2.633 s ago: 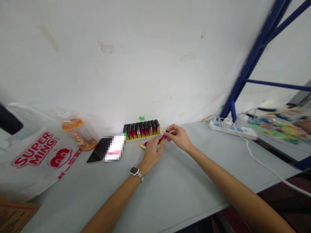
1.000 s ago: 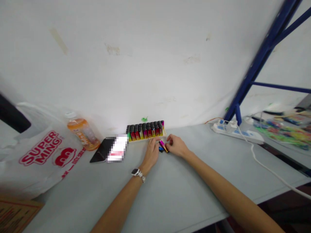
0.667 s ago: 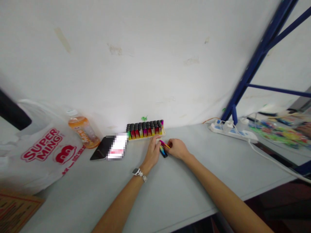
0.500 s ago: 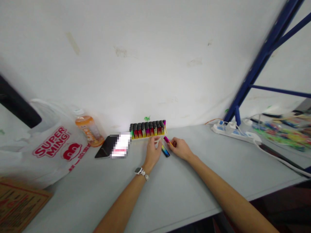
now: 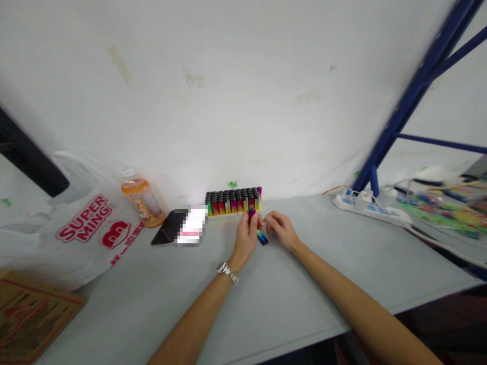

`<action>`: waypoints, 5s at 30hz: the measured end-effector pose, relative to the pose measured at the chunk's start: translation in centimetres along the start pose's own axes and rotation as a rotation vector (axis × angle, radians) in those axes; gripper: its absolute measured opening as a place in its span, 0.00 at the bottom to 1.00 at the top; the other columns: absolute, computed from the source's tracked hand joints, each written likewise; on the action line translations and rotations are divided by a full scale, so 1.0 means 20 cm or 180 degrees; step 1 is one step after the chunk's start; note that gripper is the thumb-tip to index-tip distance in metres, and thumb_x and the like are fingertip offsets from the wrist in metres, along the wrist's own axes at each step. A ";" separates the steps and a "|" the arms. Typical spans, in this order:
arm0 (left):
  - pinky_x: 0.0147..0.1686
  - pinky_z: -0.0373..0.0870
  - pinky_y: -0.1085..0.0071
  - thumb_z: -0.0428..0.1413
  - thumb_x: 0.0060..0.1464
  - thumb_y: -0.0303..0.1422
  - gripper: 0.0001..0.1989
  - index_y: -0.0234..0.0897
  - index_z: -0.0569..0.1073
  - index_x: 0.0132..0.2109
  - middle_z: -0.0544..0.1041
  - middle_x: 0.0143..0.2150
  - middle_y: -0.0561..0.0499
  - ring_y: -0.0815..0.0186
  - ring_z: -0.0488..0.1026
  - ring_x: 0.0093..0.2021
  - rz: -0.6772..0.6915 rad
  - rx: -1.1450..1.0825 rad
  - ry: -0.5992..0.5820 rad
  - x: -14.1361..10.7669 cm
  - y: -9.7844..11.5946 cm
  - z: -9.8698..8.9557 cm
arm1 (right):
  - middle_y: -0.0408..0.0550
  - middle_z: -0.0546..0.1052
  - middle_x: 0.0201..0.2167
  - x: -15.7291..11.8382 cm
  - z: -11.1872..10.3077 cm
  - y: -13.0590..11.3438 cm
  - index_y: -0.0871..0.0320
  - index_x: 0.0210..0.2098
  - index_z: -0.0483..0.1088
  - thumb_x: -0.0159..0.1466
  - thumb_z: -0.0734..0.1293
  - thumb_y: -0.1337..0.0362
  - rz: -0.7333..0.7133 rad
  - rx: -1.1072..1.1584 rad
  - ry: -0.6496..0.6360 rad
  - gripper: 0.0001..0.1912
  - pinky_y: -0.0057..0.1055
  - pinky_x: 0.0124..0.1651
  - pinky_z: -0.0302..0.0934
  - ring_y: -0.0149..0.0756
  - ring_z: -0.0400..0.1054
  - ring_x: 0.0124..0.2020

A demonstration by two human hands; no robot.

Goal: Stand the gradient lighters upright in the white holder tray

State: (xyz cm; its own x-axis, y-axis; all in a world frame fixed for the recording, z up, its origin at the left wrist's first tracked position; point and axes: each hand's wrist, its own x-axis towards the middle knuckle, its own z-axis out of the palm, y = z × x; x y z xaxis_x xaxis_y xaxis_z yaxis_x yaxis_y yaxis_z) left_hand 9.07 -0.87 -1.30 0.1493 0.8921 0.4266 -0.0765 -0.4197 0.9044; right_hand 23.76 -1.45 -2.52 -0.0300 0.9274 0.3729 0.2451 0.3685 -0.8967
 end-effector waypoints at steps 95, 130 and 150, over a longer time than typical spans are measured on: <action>0.52 0.64 0.59 0.54 0.58 0.31 0.04 0.38 0.73 0.36 0.74 0.40 0.47 0.59 0.69 0.46 0.0211 0.1724 -0.0362 -0.06 -0.10 -0.09 | 0.47 0.76 0.36 0.60 -0.15 0.12 0.60 0.40 0.72 0.62 0.65 0.69 -0.0556 -0.1477 -0.0060 0.07 0.29 0.38 0.65 0.30 0.70 0.31; 0.53 0.69 0.58 0.48 0.50 0.19 0.17 0.37 0.71 0.45 0.73 0.46 0.46 0.61 0.71 0.50 -0.0179 0.1131 0.0139 -0.02 -0.17 -0.17 | 0.44 0.74 0.24 -0.03 0.06 -0.05 0.58 0.27 0.71 0.57 0.70 0.59 0.0285 -0.2011 -0.0355 0.09 0.27 0.29 0.50 0.31 0.62 0.25; 0.37 0.71 0.69 0.59 0.55 0.36 0.11 0.37 0.71 0.44 0.78 0.38 0.49 0.65 0.75 0.36 -0.0306 0.0596 -0.0391 -0.05 -0.04 -0.12 | 0.41 0.72 0.17 -0.04 0.05 -0.09 0.60 0.28 0.71 0.51 0.68 0.60 0.0663 0.0937 -0.0595 0.09 0.27 0.25 0.52 0.29 0.59 0.19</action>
State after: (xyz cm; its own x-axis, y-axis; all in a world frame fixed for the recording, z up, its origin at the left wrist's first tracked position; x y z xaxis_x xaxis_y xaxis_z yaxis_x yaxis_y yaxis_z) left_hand 6.61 -1.01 -2.55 0.2667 0.9072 0.3255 0.1264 -0.3677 0.9213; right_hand 22.28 -2.87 -1.45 -0.1912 0.9700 0.1504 -0.0225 0.1489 -0.9886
